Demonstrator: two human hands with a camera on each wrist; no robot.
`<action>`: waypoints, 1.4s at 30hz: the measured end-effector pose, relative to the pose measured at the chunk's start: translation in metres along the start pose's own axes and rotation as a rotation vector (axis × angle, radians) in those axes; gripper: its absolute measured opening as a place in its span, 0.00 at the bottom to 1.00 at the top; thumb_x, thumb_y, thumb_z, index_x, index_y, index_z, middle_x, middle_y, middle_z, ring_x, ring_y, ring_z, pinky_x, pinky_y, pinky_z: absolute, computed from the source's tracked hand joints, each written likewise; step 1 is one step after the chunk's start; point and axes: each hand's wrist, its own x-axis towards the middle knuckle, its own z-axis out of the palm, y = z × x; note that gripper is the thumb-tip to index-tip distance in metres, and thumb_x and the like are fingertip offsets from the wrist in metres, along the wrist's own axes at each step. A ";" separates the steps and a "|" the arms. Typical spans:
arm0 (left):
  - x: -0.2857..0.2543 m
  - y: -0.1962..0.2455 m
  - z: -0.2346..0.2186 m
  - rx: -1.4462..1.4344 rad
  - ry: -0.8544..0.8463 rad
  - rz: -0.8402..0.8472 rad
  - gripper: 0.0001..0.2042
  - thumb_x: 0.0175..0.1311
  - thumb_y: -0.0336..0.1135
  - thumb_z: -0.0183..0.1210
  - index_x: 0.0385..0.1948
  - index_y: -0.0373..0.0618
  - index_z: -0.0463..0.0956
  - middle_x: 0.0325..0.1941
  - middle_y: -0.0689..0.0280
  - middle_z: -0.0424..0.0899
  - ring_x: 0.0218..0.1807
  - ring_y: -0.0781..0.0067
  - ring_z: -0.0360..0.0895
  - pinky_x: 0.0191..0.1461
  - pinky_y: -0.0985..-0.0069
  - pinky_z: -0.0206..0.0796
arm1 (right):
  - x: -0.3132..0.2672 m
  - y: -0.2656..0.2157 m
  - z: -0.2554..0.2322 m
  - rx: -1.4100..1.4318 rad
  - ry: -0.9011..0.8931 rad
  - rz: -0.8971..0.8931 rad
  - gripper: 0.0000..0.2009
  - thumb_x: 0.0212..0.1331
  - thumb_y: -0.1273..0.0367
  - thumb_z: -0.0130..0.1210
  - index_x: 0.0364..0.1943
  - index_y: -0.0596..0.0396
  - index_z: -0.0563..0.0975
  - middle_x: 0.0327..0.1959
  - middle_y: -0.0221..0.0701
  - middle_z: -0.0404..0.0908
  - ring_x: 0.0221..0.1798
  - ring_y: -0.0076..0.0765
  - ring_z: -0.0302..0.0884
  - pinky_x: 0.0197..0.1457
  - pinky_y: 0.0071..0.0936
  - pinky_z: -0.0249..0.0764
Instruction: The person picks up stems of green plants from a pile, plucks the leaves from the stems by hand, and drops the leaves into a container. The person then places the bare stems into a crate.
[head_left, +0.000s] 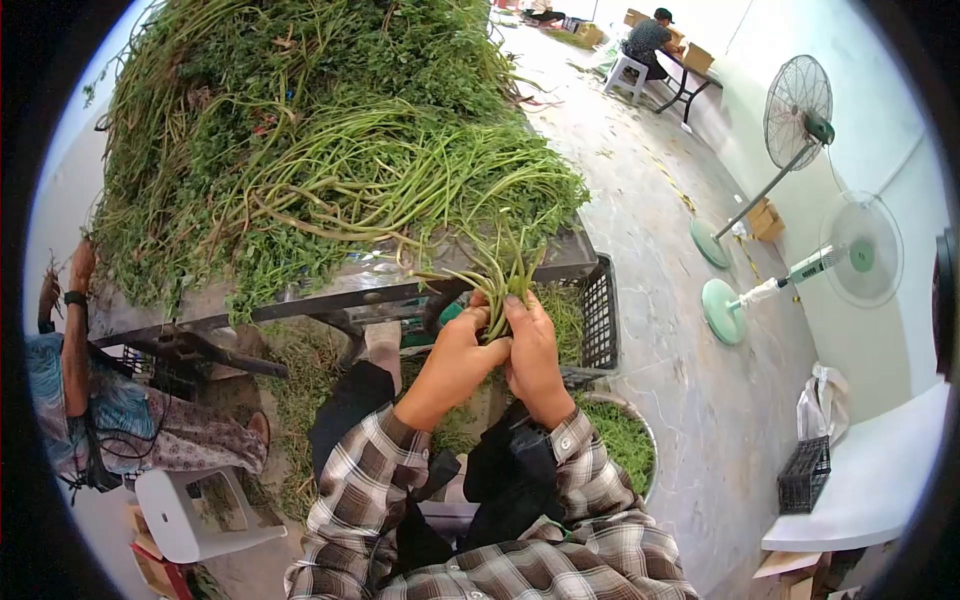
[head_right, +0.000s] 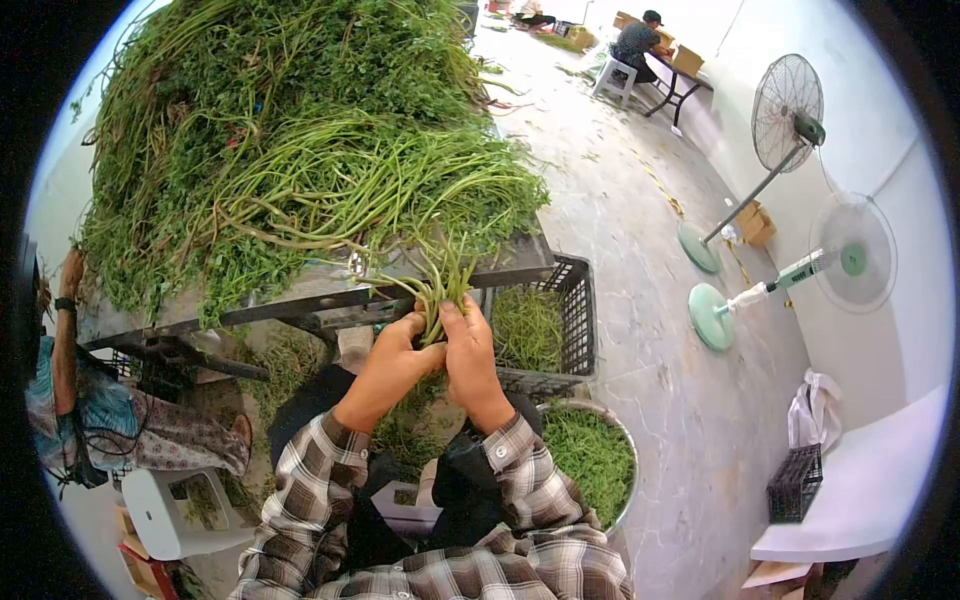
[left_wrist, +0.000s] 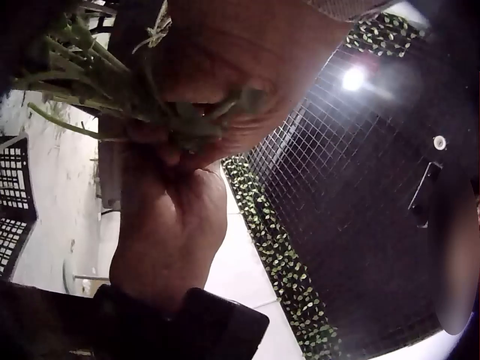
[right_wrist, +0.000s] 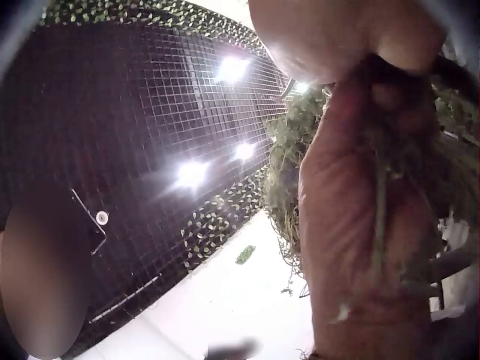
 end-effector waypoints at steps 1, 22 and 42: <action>0.000 0.000 0.001 -0.100 -0.028 -0.029 0.14 0.57 0.29 0.54 0.41 0.30 0.72 0.38 0.62 0.77 0.38 0.77 0.73 0.42 0.77 0.65 | 0.000 -0.002 0.000 0.001 0.002 -0.001 0.13 0.66 0.68 0.40 0.48 0.62 0.68 0.42 0.36 0.76 0.42 0.29 0.75 0.47 0.25 0.72; 0.006 -0.016 0.005 -0.442 0.022 -0.086 0.12 0.65 0.36 0.51 0.45 0.39 0.74 0.33 0.71 0.78 0.26 0.85 0.68 0.28 0.84 0.60 | -0.011 -0.018 -0.015 0.252 0.037 0.067 0.13 0.67 0.64 0.38 0.41 0.58 0.71 0.38 0.33 0.76 0.40 0.29 0.76 0.43 0.25 0.74; -0.003 0.002 0.008 -0.355 0.006 -0.200 0.10 0.57 0.37 0.60 0.33 0.39 0.78 0.19 0.78 0.68 0.18 0.90 0.59 0.20 0.87 0.48 | 0.010 -0.006 -0.038 0.134 0.316 -0.370 0.08 0.69 0.65 0.39 0.35 0.54 0.62 0.28 0.25 0.62 0.30 0.24 0.62 0.46 0.32 0.71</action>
